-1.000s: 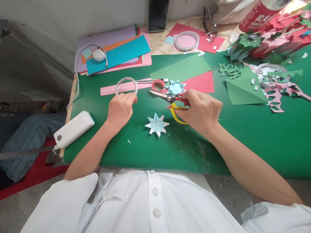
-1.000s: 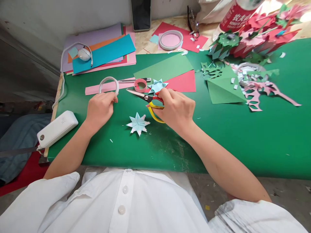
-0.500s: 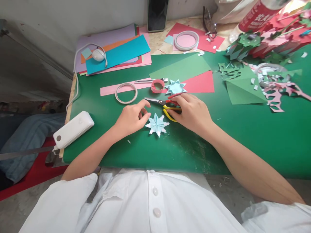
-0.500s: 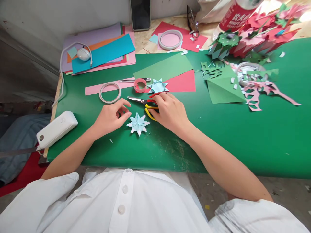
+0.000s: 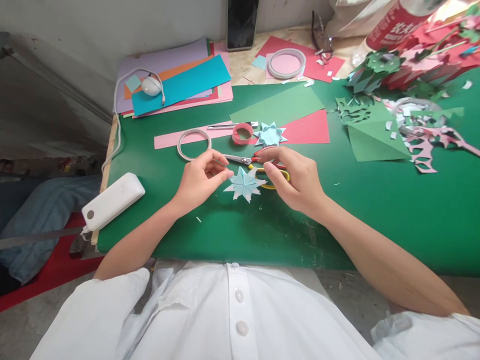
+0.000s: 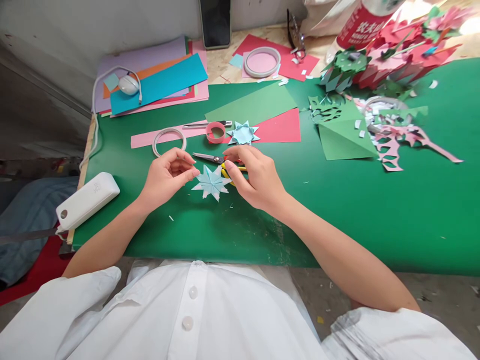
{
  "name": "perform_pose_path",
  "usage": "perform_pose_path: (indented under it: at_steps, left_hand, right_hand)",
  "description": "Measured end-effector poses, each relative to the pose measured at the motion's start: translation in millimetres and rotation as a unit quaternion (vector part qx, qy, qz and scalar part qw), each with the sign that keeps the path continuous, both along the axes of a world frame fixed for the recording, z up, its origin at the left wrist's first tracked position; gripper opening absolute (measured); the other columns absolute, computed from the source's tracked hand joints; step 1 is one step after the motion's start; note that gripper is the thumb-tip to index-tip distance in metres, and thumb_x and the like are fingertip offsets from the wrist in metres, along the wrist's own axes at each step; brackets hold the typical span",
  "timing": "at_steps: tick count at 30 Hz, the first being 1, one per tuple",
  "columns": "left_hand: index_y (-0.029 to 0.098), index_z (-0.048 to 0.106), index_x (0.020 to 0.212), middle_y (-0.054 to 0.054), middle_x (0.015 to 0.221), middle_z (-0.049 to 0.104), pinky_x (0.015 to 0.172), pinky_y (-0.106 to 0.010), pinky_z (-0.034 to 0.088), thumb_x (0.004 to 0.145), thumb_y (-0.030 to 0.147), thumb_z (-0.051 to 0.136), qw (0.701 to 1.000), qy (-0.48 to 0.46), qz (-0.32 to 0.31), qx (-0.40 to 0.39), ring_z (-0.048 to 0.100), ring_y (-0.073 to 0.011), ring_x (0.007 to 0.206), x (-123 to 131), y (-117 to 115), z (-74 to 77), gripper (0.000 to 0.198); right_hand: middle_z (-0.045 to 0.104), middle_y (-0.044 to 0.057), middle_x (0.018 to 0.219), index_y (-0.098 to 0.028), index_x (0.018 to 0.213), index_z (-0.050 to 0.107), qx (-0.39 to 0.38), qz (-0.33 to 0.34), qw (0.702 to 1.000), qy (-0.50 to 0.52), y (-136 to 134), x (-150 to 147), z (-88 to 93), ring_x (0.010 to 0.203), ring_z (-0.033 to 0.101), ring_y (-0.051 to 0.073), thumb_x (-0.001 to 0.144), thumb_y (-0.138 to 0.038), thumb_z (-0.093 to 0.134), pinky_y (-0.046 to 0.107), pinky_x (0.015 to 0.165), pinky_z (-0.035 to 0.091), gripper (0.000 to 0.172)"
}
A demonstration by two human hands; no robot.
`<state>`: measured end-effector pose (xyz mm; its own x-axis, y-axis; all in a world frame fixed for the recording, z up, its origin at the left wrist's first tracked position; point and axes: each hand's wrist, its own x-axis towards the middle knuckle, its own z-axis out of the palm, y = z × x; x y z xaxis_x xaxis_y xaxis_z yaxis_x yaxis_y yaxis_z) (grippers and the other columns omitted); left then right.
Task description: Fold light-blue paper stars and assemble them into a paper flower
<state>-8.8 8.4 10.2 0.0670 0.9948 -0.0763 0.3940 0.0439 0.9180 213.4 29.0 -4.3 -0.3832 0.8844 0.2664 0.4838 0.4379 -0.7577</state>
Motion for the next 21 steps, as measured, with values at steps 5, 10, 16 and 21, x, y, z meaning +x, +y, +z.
perform_pose_path:
  at_steps: [5, 10, 16, 21]
  left_hand:
    - [0.020, 0.060, 0.087, 0.002, 0.073, 0.068, 0.062, -0.022, 0.052, 0.077, 0.028, 0.074, 0.998, -0.032, 0.031, 0.033, 0.067, -0.0115, 0.068, 6, -8, 1.7, 0.020]
    - [0.020, 0.062, 0.086, 0.000, 0.083, 0.067, 0.066, -0.021, 0.054, 0.082, 0.028, 0.071, 0.996, -0.018, -0.007, 0.083, 0.066, -0.0109, 0.075, 9, -13, -1.7, 0.013]
    - [0.020, 0.068, 0.084, -0.006, 0.111, 0.061, 0.077, -0.028, 0.055, 0.090, 0.028, 0.064, 0.948, 0.138, -0.003, 0.288, 0.063, -0.0119, 0.082, 7, -11, -3.4, 0.011]
    - [0.023, 0.070, 0.084, -0.003, 0.089, 0.069, 0.075, -0.027, 0.053, 0.092, 0.021, 0.061, 0.906, 0.169, -0.055, 0.384, 0.064, -0.0129, 0.083, 7, -11, -2.7, 0.012]
  right_hand:
    - [0.067, 0.003, 0.091, -0.022, 0.103, 0.058, -0.209, 0.002, 0.957, 0.203, -20, -14, 3.9, 0.078, 0.065, 0.016, 0.084, -0.048, 0.071, 0.026, 0.060, 0.053, 0.034]
    - [0.060, 0.000, 0.074, -0.019, 0.089, 0.060, -0.274, -0.015, 0.937, 0.217, -27, -21, 3.9, 0.059, 0.051, 0.009, 0.080, -0.052, 0.075, 0.021, 0.047, 0.040, 0.037]
    - [0.059, -0.001, 0.071, -0.018, 0.088, 0.060, -0.305, -0.023, 0.922, 0.235, -22, -20, 1.3, 0.058, 0.049, 0.009, 0.076, -0.050, 0.077, 0.021, 0.047, 0.036, 0.038]
    - [0.060, -0.001, 0.071, -0.019, 0.089, 0.059, -0.308, -0.025, 0.921, 0.237, -19, -20, -1.5, 0.056, 0.051, 0.009, 0.075, -0.047, 0.079, 0.021, 0.046, 0.037, 0.037]
